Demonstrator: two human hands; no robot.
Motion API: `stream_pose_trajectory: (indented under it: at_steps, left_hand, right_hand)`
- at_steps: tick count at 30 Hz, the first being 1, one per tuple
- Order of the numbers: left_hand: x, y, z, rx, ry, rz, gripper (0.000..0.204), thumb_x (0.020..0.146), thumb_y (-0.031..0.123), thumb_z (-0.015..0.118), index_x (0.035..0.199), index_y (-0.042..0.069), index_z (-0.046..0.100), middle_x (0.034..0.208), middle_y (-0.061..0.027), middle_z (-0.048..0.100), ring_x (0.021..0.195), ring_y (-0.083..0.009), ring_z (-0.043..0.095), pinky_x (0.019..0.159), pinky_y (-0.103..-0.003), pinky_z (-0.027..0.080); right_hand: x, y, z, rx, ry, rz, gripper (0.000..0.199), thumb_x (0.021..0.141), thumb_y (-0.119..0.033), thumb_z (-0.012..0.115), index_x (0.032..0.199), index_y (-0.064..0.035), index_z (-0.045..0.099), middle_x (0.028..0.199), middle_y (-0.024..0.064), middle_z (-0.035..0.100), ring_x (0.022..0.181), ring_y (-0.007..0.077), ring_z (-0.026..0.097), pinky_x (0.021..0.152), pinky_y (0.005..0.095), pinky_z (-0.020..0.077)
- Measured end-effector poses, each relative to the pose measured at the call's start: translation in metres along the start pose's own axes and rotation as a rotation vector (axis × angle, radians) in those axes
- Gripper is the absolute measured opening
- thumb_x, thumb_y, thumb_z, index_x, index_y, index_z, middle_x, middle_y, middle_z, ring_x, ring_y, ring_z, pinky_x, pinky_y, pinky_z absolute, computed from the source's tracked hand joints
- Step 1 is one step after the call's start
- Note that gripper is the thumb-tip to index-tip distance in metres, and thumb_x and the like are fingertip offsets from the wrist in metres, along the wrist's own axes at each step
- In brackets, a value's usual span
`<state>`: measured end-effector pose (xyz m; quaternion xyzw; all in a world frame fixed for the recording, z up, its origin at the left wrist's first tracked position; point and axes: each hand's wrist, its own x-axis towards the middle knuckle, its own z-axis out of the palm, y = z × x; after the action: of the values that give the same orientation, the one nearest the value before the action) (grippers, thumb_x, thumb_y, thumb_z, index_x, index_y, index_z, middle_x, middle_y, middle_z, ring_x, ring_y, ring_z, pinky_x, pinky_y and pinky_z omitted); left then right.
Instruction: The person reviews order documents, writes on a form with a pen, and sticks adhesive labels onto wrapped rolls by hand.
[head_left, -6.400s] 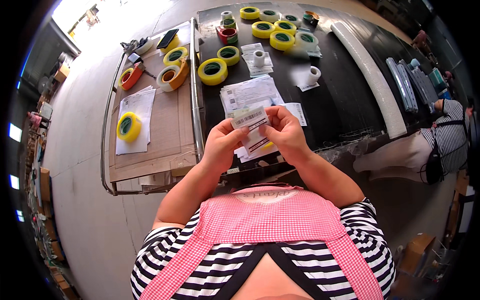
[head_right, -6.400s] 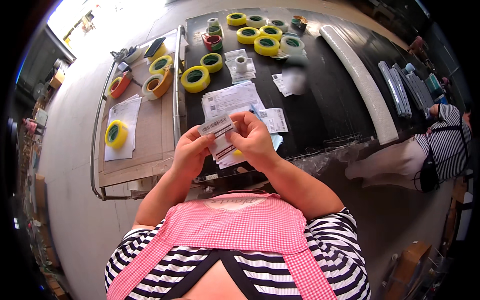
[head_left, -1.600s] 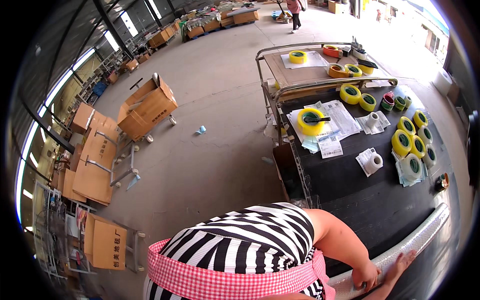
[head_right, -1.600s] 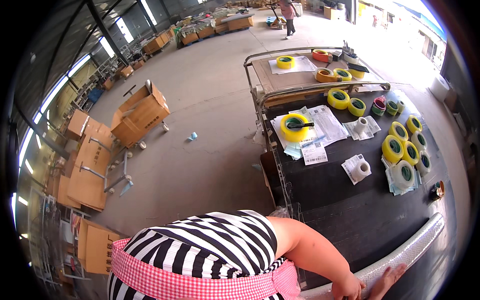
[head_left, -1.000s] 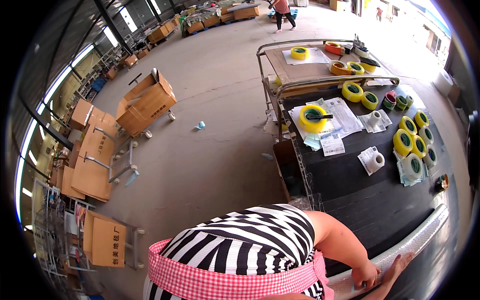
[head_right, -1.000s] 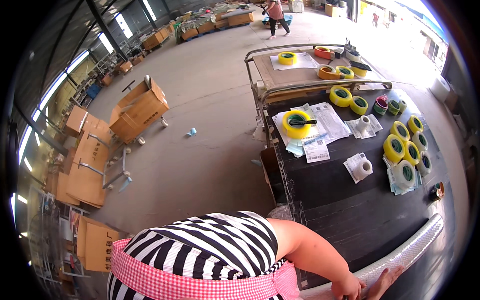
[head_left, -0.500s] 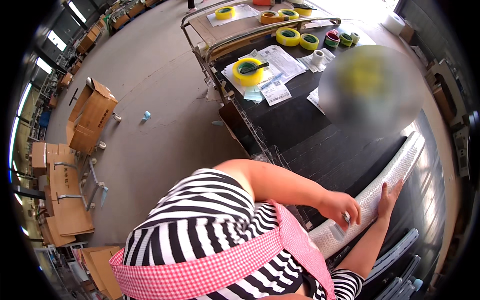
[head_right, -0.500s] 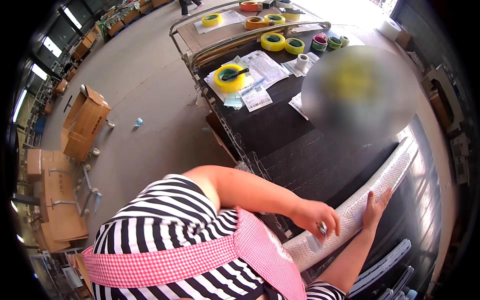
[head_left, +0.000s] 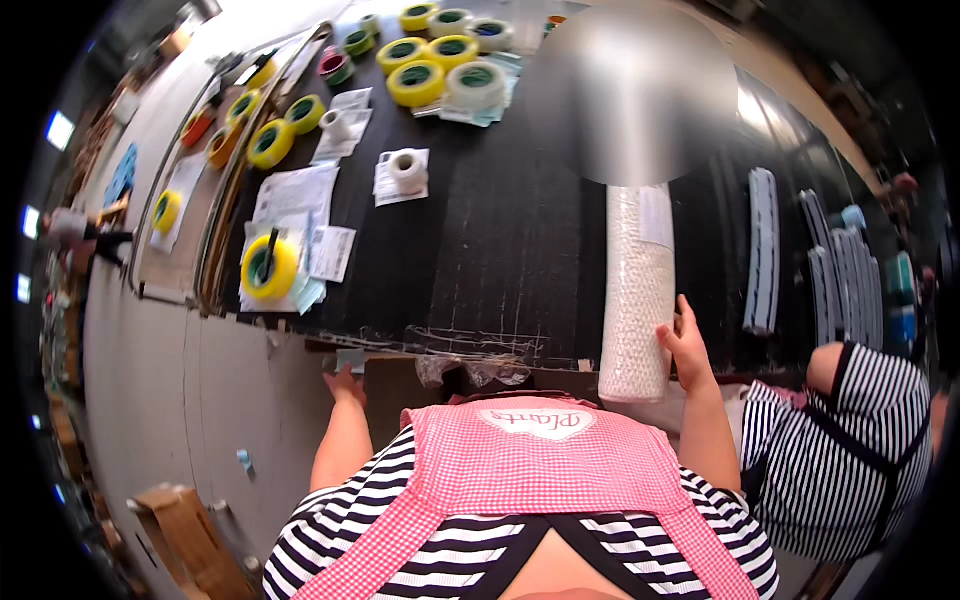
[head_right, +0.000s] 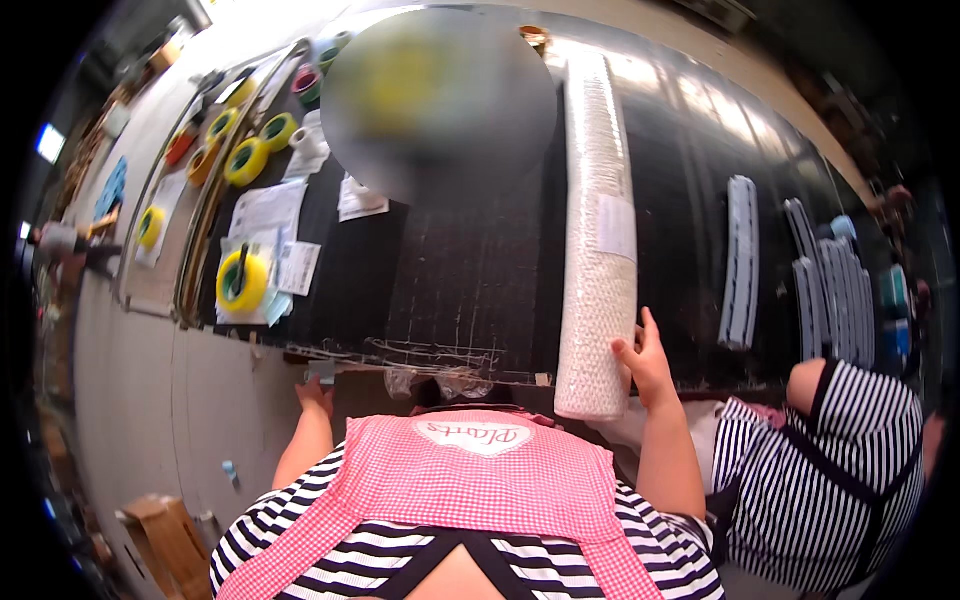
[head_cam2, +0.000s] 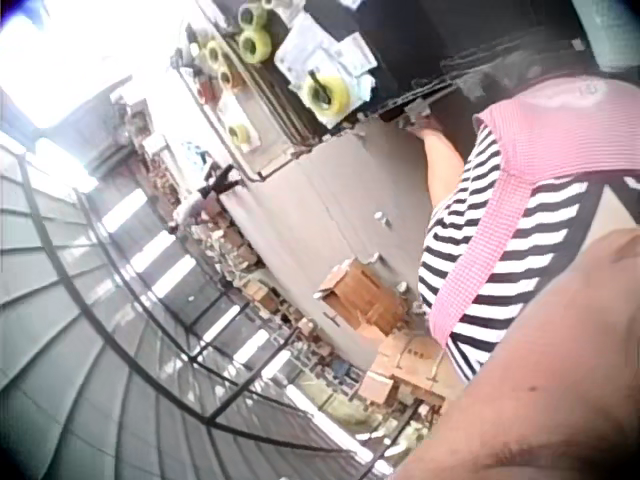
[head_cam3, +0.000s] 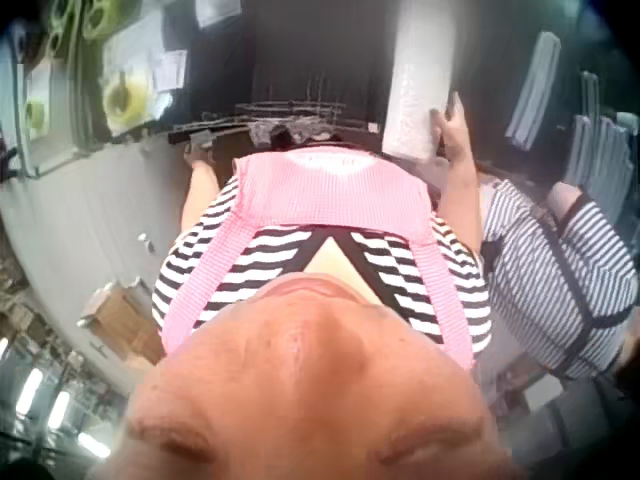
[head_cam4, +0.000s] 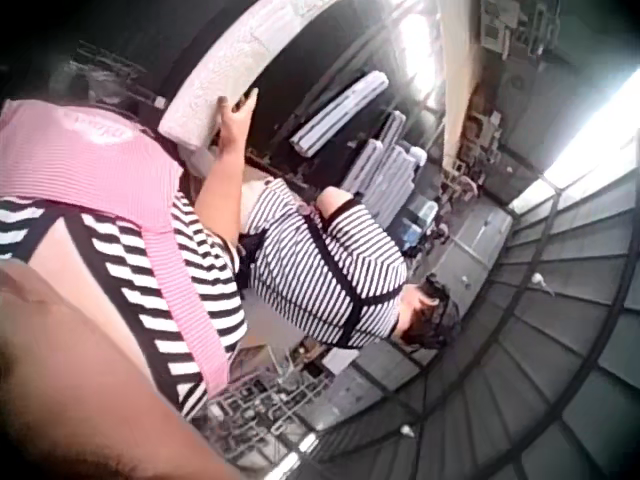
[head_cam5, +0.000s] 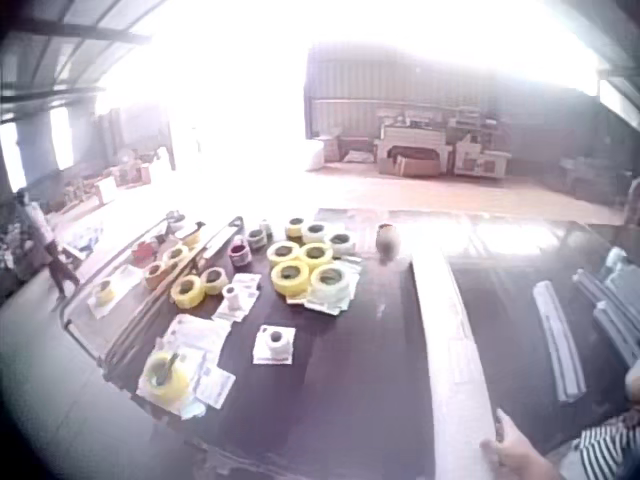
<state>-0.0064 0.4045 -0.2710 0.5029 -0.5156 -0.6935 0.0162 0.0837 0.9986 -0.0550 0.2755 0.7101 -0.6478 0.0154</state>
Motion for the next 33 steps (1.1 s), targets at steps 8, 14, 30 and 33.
stream_pose_trajectory:
  at_steps: [8,14,30,33]
  left_hand:
    - [0.016,-0.006,-0.01,1.13,-0.843,0.004,0.06,0.086,0.023,0.064,0.14,0.008,0.041,0.136,-0.013,0.05,0.121,-0.0255,0.05,0.1,-0.038,0.04]
    - [-0.107,0.059,0.052,1.283,-1.29,0.0,0.054,0.087,0.019,0.065,0.136,0.001,0.047,0.132,-0.016,0.055,0.12,-0.0266,0.054,0.101,-0.035,0.042]
    - [-0.181,0.117,0.11,1.314,-1.831,0.19,0.044,0.093,0.019,0.056,0.135,0.007,0.047,0.128,-0.0143,0.057,0.12,-0.0254,0.054,0.101,-0.036,0.043]
    - [-0.186,0.108,0.108,1.375,-1.83,0.191,0.046,0.092,0.021,0.058,0.135,0.007,0.047,0.13,-0.015,0.056,0.121,-0.0265,0.054,0.102,-0.036,0.042]
  right_hand:
    - [-0.035,-0.021,0.042,0.067,0.036,0.056,0.106,0.067,-0.019,0.085,0.148,-0.0011,0.019,0.132,0.0165,0.049,0.12,0.024,0.05,0.102,0.0372,0.0398]
    - [-0.043,-0.038,0.075,-0.291,0.223,0.008,0.106,0.063,-0.015,0.086,0.145,0.0046,0.021,0.134,0.019,0.047,0.121,0.0257,0.049,0.103,0.0341,0.0382]
    - [-0.1,0.012,0.089,-0.056,0.256,-0.073,0.075,0.089,-0.027,0.068,0.147,-0.0017,0.026,0.142,0.0116,0.041,0.126,0.0237,0.044,0.105,0.0357,0.0344]
    - [-0.118,0.027,0.097,0.064,0.381,0.131,0.075,0.086,-0.026,0.071,0.145,-0.0032,0.03,0.137,0.0103,0.045,0.12,0.0242,0.049,0.099,0.0366,0.0414]
